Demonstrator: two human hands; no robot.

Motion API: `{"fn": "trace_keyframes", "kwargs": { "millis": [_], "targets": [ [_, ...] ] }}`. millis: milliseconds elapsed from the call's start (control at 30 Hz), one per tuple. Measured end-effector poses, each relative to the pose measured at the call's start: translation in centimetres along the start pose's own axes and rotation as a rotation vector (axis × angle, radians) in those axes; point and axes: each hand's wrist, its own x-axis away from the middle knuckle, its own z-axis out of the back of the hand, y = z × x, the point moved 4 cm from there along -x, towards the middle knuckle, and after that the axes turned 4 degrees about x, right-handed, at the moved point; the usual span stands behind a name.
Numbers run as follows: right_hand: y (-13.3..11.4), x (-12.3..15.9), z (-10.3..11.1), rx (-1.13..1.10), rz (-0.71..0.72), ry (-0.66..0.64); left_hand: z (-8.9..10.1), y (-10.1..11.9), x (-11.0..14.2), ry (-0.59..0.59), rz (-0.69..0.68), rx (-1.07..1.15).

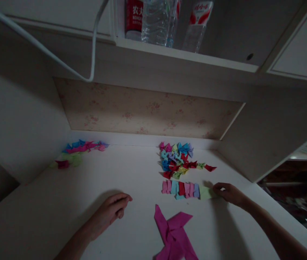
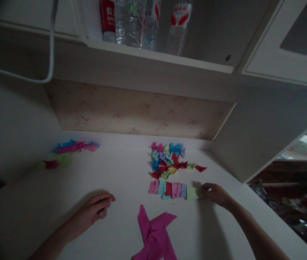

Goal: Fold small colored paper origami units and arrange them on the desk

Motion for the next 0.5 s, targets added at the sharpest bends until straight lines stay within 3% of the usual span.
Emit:
{"fn": "trace_keyframes", "kwargs": {
  "millis": [367, 433, 500],
  "targets": [
    [1.0, 0.3, -1.1, -0.046, 0.034, 0.087, 0.2, -0.6, -0.3, 0.007, -0.014, -0.021],
    [0.9, 0.5, -1.1, -0.061, 0.059, 0.123, 0.2, -0.6, -0.2, 0.01, -0.012, -0.022],
    [0.8, 0.6, -0.7, -0.044, 0.07, 0.244, 0.0, -0.4, -0.1, 0.017, -0.012, -0.027]
  ]
}}
